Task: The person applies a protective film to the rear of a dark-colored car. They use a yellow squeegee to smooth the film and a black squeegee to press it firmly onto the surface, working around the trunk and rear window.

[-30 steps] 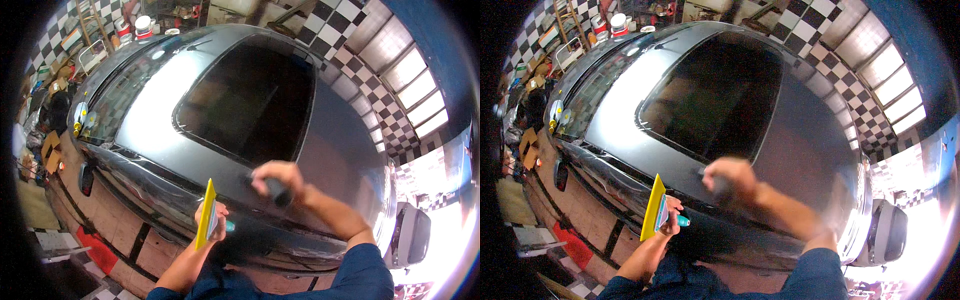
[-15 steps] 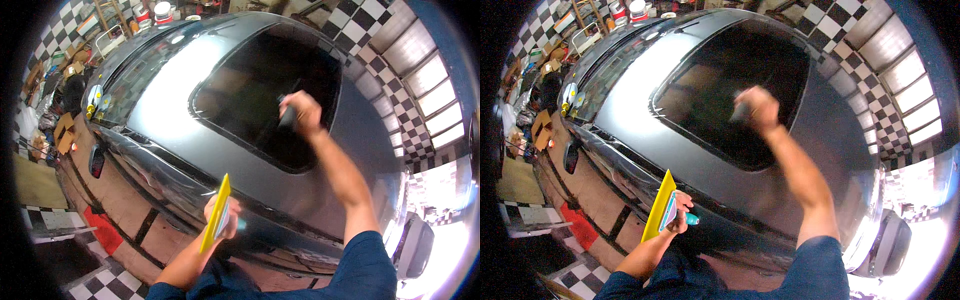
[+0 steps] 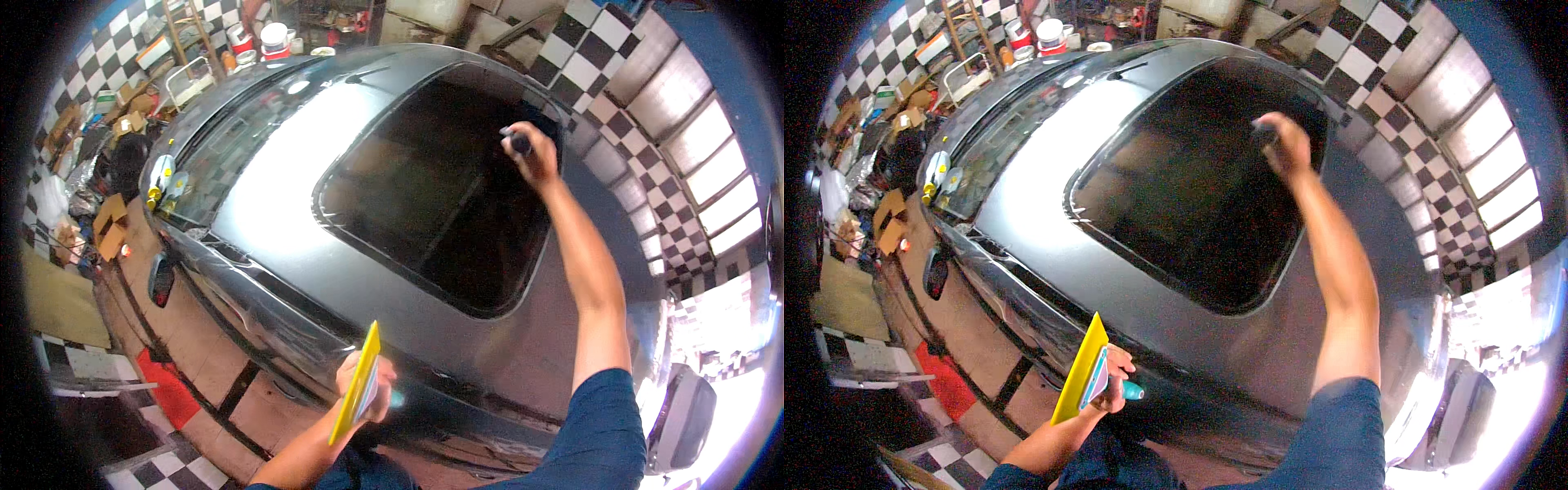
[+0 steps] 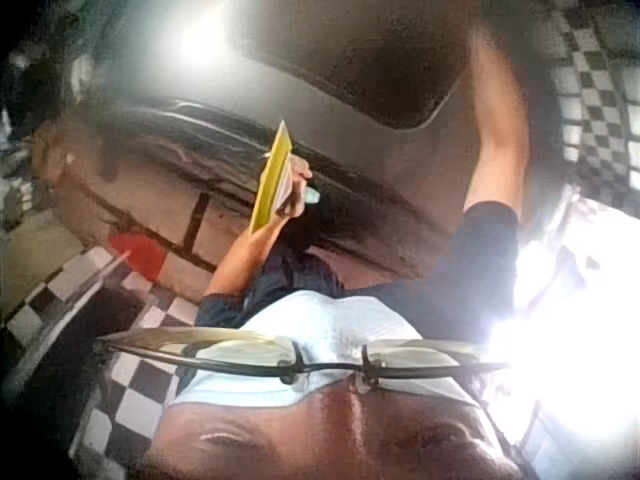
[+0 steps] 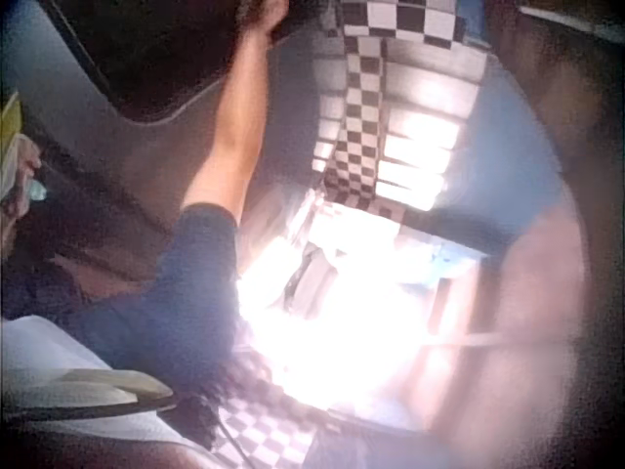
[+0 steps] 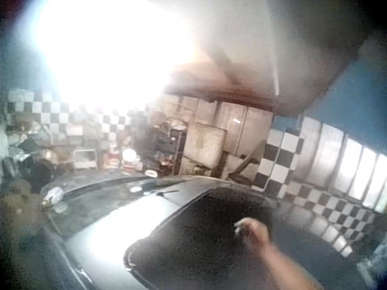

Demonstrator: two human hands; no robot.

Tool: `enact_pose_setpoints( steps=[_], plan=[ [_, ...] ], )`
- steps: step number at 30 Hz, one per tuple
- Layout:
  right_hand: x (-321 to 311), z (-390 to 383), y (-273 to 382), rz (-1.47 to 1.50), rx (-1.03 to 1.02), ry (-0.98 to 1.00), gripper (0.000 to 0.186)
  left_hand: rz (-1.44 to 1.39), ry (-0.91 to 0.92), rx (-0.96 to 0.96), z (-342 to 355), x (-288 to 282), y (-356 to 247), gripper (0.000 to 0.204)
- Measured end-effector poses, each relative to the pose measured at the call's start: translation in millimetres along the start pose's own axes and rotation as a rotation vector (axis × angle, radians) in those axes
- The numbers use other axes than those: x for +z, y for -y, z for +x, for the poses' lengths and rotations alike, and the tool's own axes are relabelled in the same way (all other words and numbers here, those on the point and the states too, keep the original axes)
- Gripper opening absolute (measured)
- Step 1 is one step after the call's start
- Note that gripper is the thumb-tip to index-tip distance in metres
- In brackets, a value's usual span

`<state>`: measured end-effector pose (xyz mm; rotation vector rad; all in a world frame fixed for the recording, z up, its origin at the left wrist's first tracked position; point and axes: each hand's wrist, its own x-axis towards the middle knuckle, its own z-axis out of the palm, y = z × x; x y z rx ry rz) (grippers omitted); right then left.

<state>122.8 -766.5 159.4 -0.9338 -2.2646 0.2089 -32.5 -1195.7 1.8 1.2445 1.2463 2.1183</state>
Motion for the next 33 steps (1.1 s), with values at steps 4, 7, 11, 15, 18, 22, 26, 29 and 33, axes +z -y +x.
enact_pose_setpoints(
  steps=[4,7,11,15,18,22,26,29,33],
  plan=[
    [28,22,-72,-0.358,0.138,-0.167,0.017,-0.122,0.046,-0.047,-7,-10,1,0.013],
    [64,-4,-17,-0.336,-0.131,-0.084,0.015,-0.270,0.048,-0.317,-16,-22,2,0.012],
    [85,-79,114,0.133,-0.535,-0.003,0.013,-0.012,0.140,0.026,-2,-15,3,0.014],
    [51,-131,192,0.222,-0.484,0.309,0.020,0.144,0.123,0.270,10,-3,5,0.022],
    [43,-94,166,0.332,-0.634,0.327,0.016,0.162,0.133,0.282,11,-7,4,0.020],
    [40,29,1,0.916,0.378,0.123,0.013,-0.047,0.048,-0.029,-3,-6,3,0.016],
    [40,85,-135,-0.178,0.100,-0.202,0.031,-0.258,0.125,-0.158,-21,-26,24,0.031],
    [64,90,-124,-0.203,0.274,-0.192,0.040,-0.144,0.248,-0.052,-4,-32,2,0.041],
    [83,107,-142,-0.225,0.224,-0.198,0.033,0.010,0.389,-0.074,11,-38,-14,0.029]
  ],
)
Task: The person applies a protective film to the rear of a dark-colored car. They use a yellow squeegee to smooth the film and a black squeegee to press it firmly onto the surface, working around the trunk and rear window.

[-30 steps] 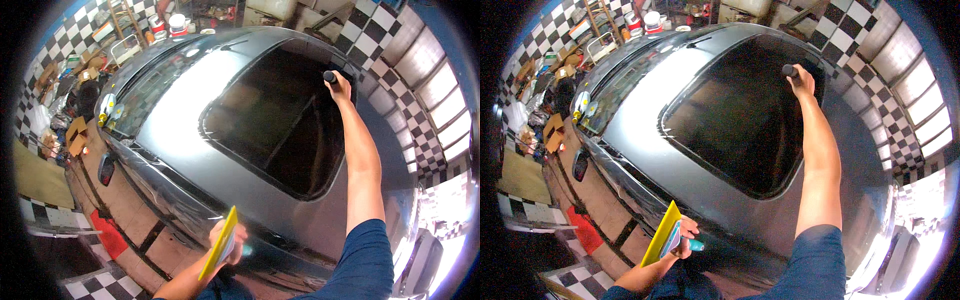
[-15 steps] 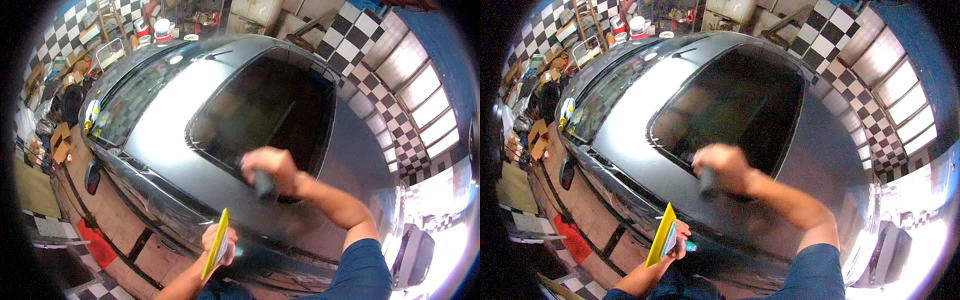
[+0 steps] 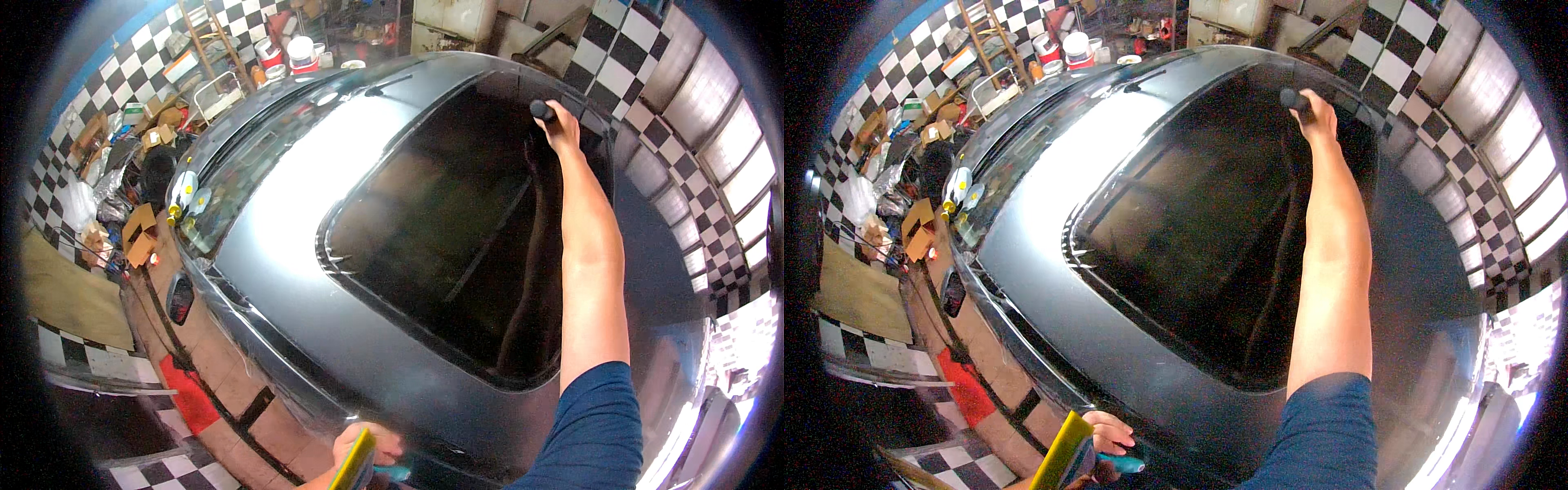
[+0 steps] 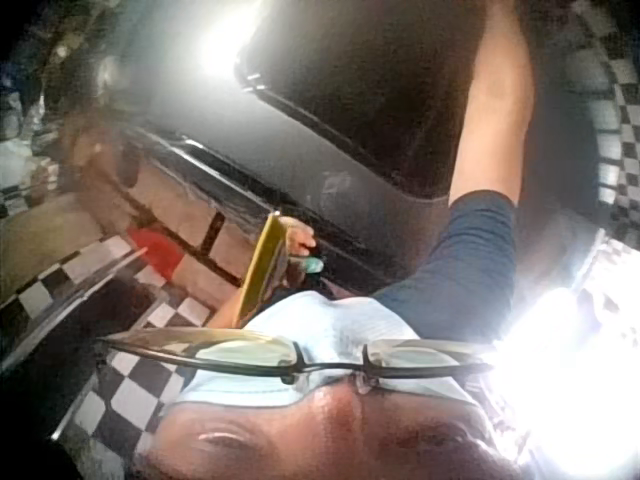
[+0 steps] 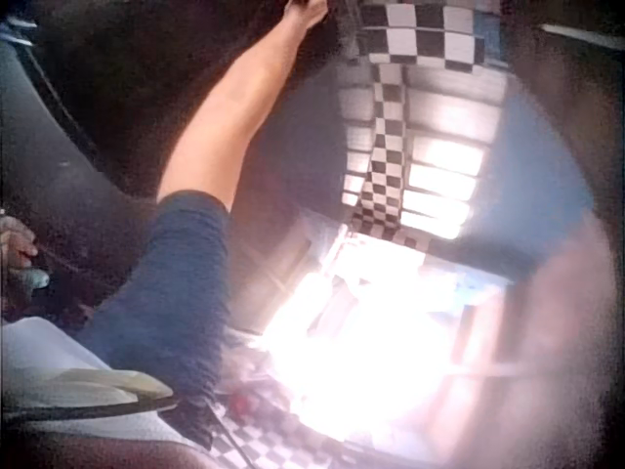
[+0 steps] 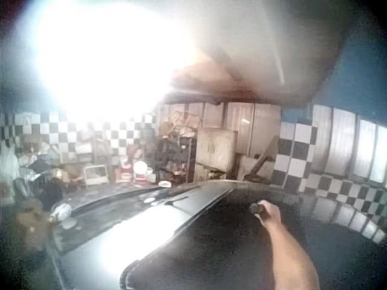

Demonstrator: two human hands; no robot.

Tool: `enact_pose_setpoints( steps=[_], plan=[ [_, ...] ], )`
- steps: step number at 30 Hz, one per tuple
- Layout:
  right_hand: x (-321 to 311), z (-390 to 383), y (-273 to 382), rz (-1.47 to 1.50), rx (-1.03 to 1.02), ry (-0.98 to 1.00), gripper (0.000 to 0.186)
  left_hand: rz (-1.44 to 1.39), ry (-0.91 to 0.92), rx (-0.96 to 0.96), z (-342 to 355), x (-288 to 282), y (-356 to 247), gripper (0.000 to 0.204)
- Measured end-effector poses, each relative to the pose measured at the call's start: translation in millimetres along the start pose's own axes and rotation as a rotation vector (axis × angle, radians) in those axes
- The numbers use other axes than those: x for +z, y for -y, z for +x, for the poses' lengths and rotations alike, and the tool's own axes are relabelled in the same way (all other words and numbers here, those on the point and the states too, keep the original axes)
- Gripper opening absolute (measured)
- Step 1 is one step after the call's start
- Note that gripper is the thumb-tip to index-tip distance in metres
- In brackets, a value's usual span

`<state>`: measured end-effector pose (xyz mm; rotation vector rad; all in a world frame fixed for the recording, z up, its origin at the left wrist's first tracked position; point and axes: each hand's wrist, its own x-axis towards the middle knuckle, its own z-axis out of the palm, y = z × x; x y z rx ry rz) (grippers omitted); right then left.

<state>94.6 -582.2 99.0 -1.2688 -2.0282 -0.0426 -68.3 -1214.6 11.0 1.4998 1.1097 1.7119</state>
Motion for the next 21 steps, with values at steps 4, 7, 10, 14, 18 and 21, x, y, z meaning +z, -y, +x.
enact_pose_setpoints(
  steps=[4,7,10,14,18,21],
  plan=[
    [16,-9,59,-0.035,-0.207,0.025,0.025,0.028,0.083,-0.006,3,-7,-2,0.025],
    [40,-25,87,0.063,-0.286,0.091,0.021,-0.022,-0.016,0.017,-10,1,6,0.034],
    [30,-70,128,0.120,-0.437,0.068,0.030,0.018,-0.116,0.151,-2,13,11,0.035],
    [18,-133,172,0.173,-0.567,0.018,0.027,0.090,-0.211,0.192,0,23,22,0.014],
    [-14,-205,240,0.347,-0.590,0.121,0.019,0.200,-0.243,0.281,31,29,1,0.028],
    [-47,-247,300,0.390,-0.623,0.197,0.017,0.198,-0.219,0.286,30,25,-2,0.022]
  ],
)
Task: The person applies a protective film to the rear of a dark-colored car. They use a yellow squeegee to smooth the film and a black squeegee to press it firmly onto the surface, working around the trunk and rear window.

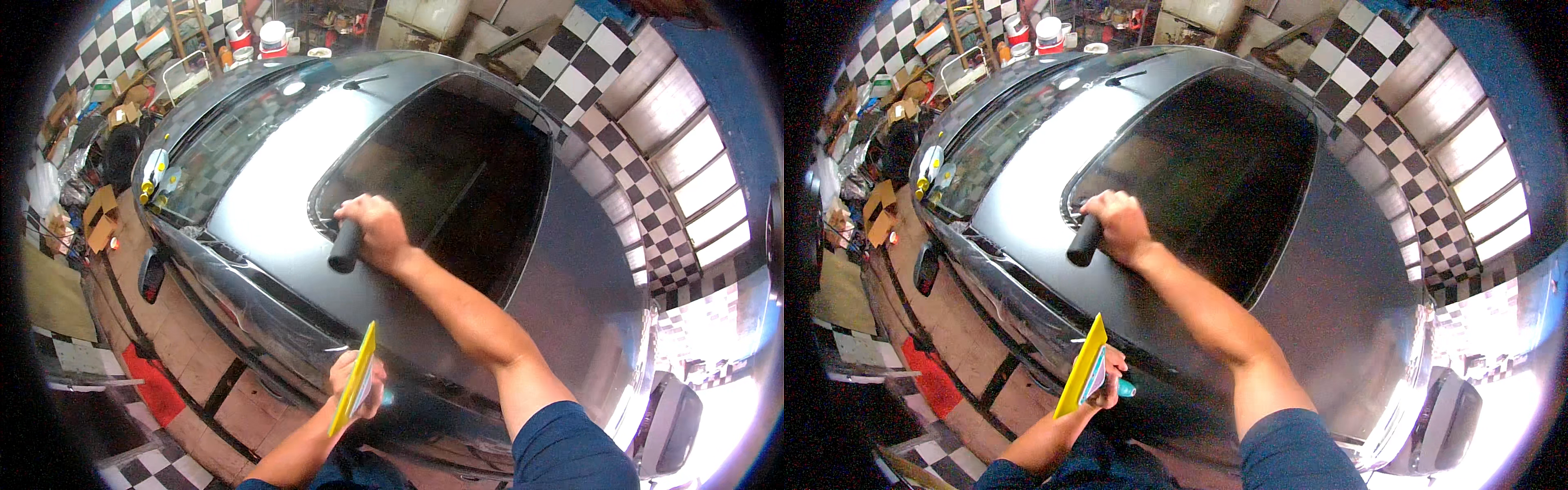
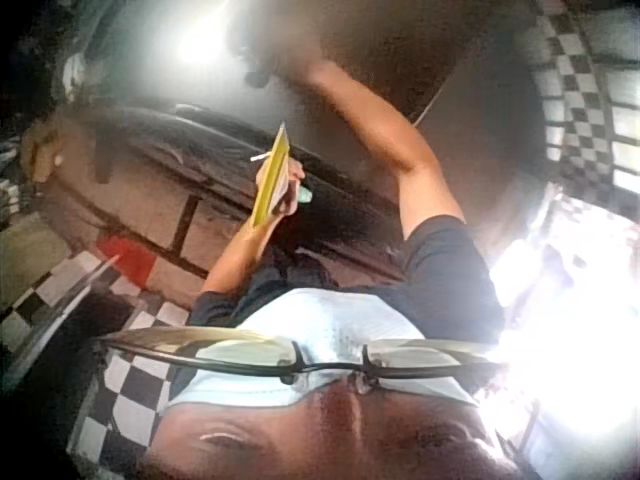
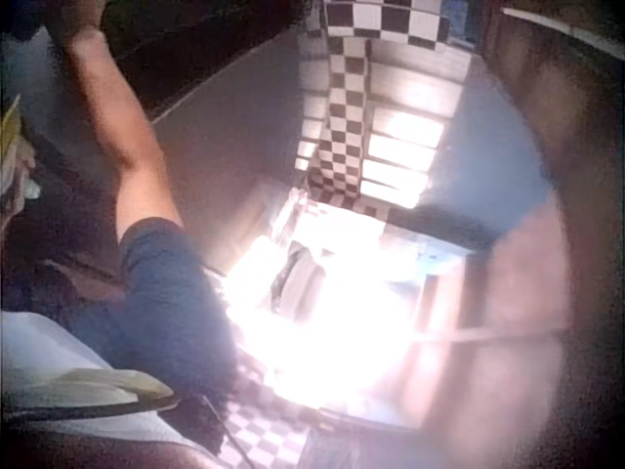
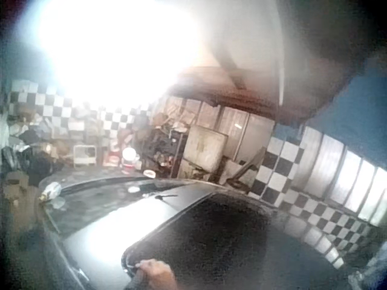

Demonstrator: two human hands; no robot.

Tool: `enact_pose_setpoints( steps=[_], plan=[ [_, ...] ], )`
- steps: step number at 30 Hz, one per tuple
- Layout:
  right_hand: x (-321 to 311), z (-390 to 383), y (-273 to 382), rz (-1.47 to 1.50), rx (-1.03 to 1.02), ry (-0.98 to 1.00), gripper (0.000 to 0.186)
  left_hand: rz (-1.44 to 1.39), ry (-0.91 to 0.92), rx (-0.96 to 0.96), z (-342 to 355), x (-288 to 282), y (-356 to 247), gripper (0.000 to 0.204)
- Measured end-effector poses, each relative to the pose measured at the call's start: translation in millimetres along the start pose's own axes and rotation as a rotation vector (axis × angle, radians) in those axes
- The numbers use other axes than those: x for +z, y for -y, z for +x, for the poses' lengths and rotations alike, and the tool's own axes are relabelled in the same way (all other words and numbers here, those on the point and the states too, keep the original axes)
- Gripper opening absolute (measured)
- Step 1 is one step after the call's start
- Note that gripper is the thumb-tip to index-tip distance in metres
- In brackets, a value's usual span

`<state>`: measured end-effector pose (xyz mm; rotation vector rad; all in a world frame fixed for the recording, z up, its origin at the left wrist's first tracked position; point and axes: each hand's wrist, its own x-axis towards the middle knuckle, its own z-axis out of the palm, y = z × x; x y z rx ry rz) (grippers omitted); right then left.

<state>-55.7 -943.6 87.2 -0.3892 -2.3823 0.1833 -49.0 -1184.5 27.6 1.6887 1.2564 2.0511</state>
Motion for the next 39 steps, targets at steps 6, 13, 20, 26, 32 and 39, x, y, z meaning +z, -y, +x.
enact_pose_setpoints(
  steps=[6,13,20,26,32,39],
  plan=[
    [-44,31,-61,0.127,-0.074,0.041,0.015,-0.019,-0.016,-0.042,-6,-1,3,0.028],
    [-92,10,-177,-0.548,0.455,-0.017,0.024,0.100,-0.032,0.097,1,-1,-2,0.022],
    [-8,-10,-49,-0.263,-0.073,-0.135,0.010,0.053,-0.026,0.074,2,-2,-1,0.026],
    [10,-4,59,-0.090,0.072,0.039,0.025,-0.164,-0.146,0.031,-11,5,9,0.024],
    [-22,33,-24,0.483,0.352,-0.063,0.027,-0.110,-0.120,0.045,-6,1,3,0.021],
    [-33,58,-142,-0.629,0.448,0.074,0.038,0.027,-0.140,0.064,-5,0,-3,0.020]
  ],
)
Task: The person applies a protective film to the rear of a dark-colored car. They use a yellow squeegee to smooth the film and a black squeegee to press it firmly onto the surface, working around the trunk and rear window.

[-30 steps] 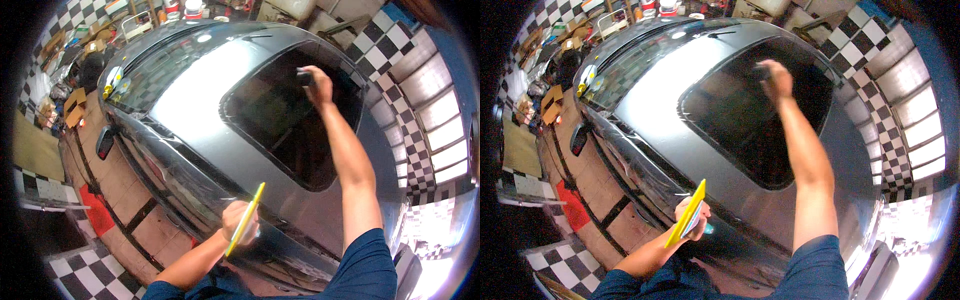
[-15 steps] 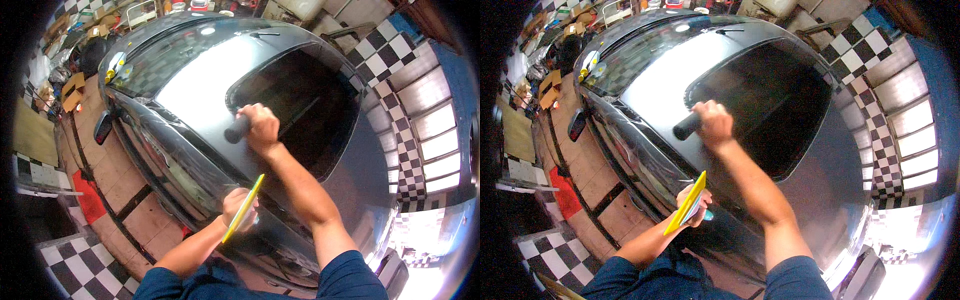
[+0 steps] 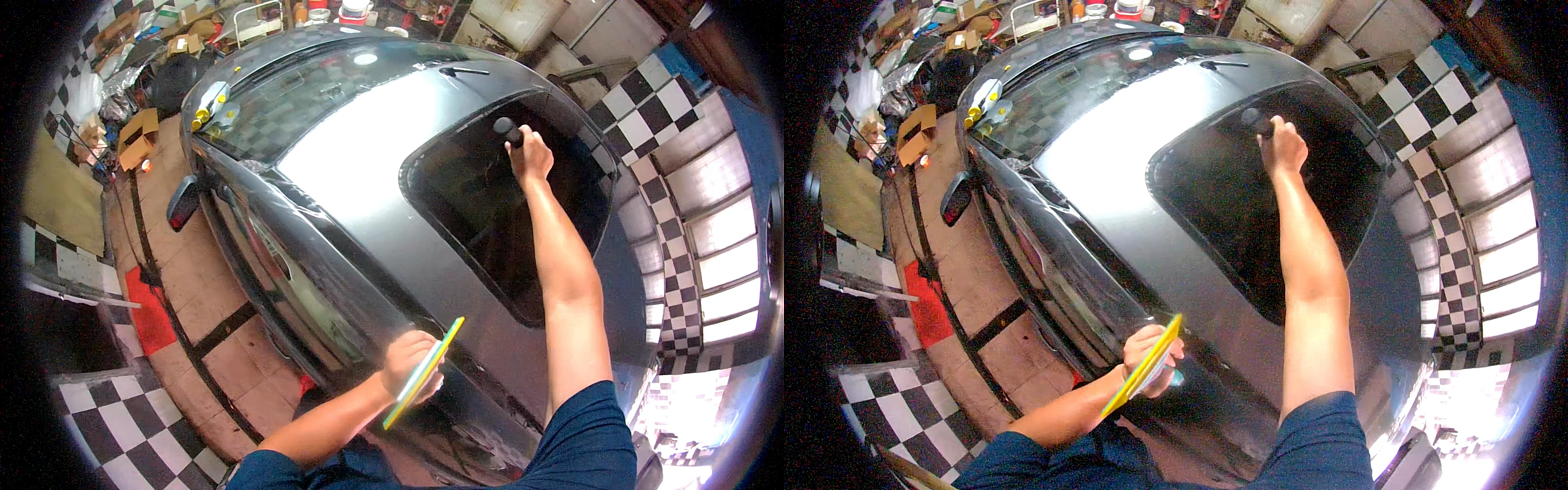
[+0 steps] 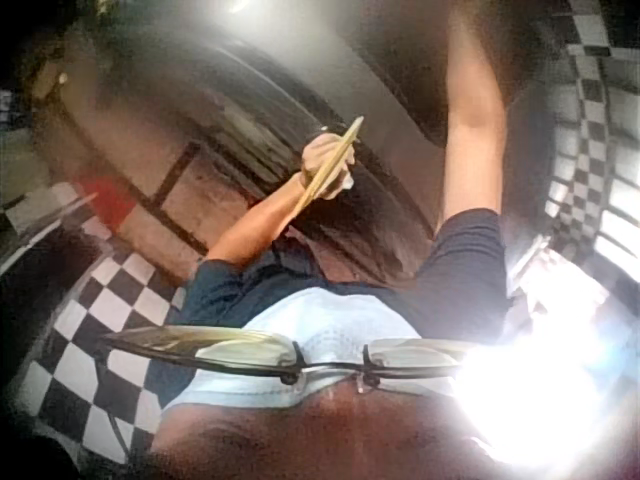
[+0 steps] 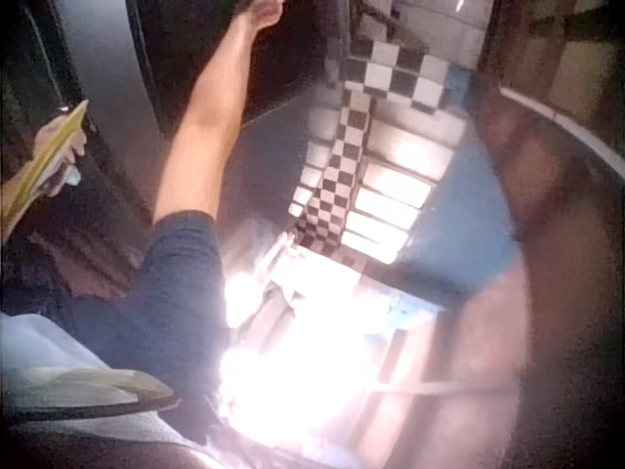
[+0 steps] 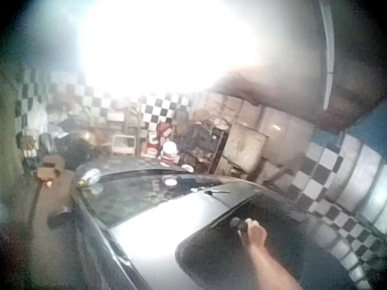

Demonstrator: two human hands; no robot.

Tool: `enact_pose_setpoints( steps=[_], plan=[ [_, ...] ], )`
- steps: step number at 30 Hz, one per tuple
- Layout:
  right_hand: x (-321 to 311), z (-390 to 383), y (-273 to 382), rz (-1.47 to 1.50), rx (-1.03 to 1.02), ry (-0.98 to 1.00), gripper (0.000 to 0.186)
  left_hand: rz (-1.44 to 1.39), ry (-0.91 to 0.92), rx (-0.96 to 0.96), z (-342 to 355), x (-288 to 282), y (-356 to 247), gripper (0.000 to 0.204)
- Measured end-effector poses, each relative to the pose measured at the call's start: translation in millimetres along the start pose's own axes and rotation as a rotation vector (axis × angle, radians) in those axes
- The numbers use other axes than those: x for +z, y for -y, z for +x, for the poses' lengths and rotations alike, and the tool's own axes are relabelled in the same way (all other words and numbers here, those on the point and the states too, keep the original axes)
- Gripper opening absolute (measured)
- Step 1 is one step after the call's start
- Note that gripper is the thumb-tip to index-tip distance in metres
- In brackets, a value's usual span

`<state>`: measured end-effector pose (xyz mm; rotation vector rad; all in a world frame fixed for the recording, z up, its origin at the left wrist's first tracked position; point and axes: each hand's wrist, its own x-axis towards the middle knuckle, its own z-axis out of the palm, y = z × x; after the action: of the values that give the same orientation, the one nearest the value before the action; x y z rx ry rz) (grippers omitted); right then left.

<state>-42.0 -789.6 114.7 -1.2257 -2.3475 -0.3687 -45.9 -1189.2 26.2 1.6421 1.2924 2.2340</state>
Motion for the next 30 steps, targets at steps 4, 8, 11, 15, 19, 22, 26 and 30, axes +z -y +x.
enact_pose_setpoints(
  steps=[4,8,11,15,19,22,26,30],
  plan=[
    [18,-23,62,-0.019,-0.309,-0.093,0.030,-0.004,0.107,0.030,7,-9,-2,0.015],
    [-13,-77,158,0.203,-0.418,-0.057,0.017,0.000,0.096,0.033,3,-9,2,0.018],
    [-31,-98,183,0.322,-0.356,-0.003,0.018,-0.063,0.043,0.023,3,-6,2,0.015],
    [-52,-99,194,0.597,-0.155,0.090,0.024,-0.138,-0.037,0.042,-3,-2,12,0.015],
    [-33,-78,106,1.246,0.119,-0.009,0.030,-0.109,0.000,0.093,5,-4,5,0.018],
    [-38,-76,62,0.689,0.348,-0.119,0.028,-0.071,-0.015,0.100,2,-4,4,0.017],
    [-28,-94,86,0.442,0.034,-0.203,0.038,-0.076,0.004,0.112,2,-6,5,0.013],
    [-32,-101,152,0.327,-0.058,0.018,0.040,-0.082,-0.004,0.089,0,-8,5,0.016]
  ],
)
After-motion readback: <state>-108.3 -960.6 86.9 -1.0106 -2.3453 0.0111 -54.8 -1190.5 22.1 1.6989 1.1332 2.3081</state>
